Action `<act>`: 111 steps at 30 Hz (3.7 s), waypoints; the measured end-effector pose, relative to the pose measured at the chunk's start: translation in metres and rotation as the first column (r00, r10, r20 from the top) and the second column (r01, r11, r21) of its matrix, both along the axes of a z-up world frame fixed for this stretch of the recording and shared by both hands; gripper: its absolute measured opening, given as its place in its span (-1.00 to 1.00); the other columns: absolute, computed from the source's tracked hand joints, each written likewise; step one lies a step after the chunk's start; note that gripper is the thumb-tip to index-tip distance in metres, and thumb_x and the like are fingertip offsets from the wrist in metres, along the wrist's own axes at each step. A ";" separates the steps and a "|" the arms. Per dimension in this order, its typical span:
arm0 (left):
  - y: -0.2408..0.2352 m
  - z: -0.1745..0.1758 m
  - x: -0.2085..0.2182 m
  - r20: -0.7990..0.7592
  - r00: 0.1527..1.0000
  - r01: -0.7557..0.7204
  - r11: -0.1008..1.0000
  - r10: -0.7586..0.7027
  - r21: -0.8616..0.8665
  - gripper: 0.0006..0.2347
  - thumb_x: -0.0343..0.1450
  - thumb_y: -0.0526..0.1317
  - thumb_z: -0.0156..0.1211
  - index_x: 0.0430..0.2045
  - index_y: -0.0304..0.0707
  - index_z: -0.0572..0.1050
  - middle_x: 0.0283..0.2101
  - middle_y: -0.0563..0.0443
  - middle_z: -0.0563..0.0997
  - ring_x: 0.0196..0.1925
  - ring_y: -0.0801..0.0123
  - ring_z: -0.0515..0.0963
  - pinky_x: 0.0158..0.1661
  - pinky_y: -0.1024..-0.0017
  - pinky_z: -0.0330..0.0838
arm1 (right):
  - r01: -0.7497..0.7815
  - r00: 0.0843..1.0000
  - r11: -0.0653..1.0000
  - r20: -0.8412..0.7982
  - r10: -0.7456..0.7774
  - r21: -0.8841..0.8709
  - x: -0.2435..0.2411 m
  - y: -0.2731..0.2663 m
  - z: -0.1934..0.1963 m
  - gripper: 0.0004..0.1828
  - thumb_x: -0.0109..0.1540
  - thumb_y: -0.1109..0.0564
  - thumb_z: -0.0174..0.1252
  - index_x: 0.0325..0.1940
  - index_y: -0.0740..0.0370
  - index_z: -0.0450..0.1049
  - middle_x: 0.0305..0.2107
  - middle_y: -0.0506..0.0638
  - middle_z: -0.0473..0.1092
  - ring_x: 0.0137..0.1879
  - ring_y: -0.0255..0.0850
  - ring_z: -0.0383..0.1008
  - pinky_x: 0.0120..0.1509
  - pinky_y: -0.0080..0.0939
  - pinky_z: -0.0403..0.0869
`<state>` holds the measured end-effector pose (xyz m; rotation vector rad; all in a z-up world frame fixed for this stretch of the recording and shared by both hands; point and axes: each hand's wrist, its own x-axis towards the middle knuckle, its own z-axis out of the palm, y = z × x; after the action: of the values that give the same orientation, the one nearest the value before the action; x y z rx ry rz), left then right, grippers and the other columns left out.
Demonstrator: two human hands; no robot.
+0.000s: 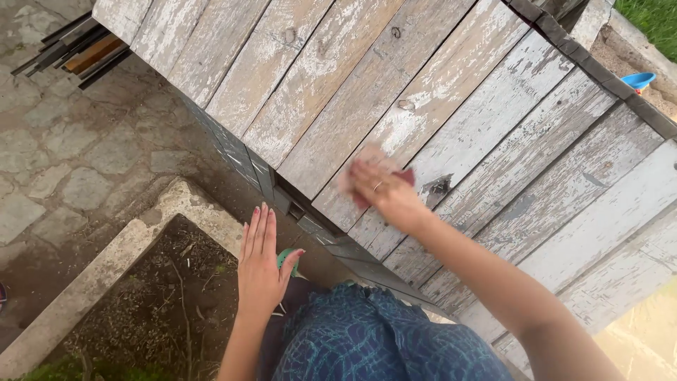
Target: Sanding the wooden planks of a small structure's roof using a piece of sandpaper to remove old finish and smooth the surface.
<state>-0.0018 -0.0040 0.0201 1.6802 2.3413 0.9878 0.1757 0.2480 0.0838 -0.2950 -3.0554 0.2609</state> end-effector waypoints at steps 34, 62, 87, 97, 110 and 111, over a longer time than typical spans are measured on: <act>-0.045 -0.029 0.050 -0.026 0.997 -0.070 0.992 0.068 -0.101 -0.29 0.48 0.21 -0.17 0.43 -0.35 0.08 0.52 -0.15 0.13 0.58 0.13 0.05 0.47 0.17 -0.06 | 0.162 0.980 0.959 -0.154 -0.128 0.234 0.116 0.080 0.075 -0.50 0.36 0.33 0.08 0.41 0.38 0.28 0.34 0.29 0.27 0.50 0.18 0.22 0.65 0.13 0.19; -0.005 -0.053 0.061 -0.065 0.998 -0.013 0.989 0.003 -0.145 -0.26 0.43 0.24 -0.09 0.44 -0.25 0.07 0.53 -0.05 0.11 0.58 0.16 0.04 0.43 0.16 -0.01 | 0.203 0.954 0.963 -0.257 -0.154 0.175 0.112 0.114 0.107 -0.54 0.31 0.47 0.01 0.31 0.39 0.37 0.24 0.29 0.37 0.37 0.13 0.38 0.54 0.04 0.34; 0.016 -0.128 0.049 -0.218 0.975 0.000 0.985 -0.038 -0.172 -0.10 0.27 0.46 0.02 0.44 -0.09 0.10 0.53 0.11 0.15 0.60 0.28 0.04 0.36 0.09 0.14 | 0.292 0.948 0.947 -0.174 -0.267 0.135 0.104 0.131 0.097 -0.56 0.37 0.29 -0.01 0.36 0.33 0.32 0.34 0.27 0.25 0.48 0.13 0.22 0.62 0.03 0.16; 0.023 -0.121 0.038 -0.152 0.986 0.029 0.969 -0.068 -0.245 -0.10 0.28 0.47 -0.02 0.46 -0.04 0.05 0.54 0.14 0.10 0.60 0.27 -0.01 0.39 0.04 0.03 | 0.780 0.595 0.623 -0.380 -0.708 0.060 0.051 0.095 0.027 -0.26 0.21 0.55 -0.08 0.49 0.29 0.12 0.45 0.19 0.09 0.58 0.06 0.01 0.68 0.05 -0.01; 0.021 -0.117 -0.019 -0.225 0.970 0.067 0.992 -0.090 -0.107 -0.11 0.26 0.45 -0.01 0.41 -0.15 0.17 0.50 0.06 0.23 0.59 0.22 0.12 0.37 0.12 0.17 | 0.907 0.362 0.421 -0.530 -0.766 0.011 0.036 0.139 0.035 -0.34 0.27 0.49 -0.15 0.50 0.43 0.08 0.45 0.27 0.05 0.60 0.10 -0.09 0.69 0.05 -0.08; 0.024 -0.111 -0.025 -0.229 0.969 0.071 0.990 -0.096 -0.118 -0.10 0.26 0.46 -0.04 0.42 -0.13 0.15 0.50 0.08 0.22 0.59 0.24 0.11 0.37 0.14 0.16 | 0.912 0.333 0.409 -0.552 -0.765 -0.017 0.036 0.155 0.042 -0.35 0.29 0.46 -0.12 0.50 0.46 0.06 0.45 0.29 0.04 0.60 0.12 -0.11 0.68 0.02 -0.05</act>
<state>-0.0271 0.0199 -0.0913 1.9275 2.3889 0.6658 0.2114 0.4025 0.1254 -1.4913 -1.9661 -0.1907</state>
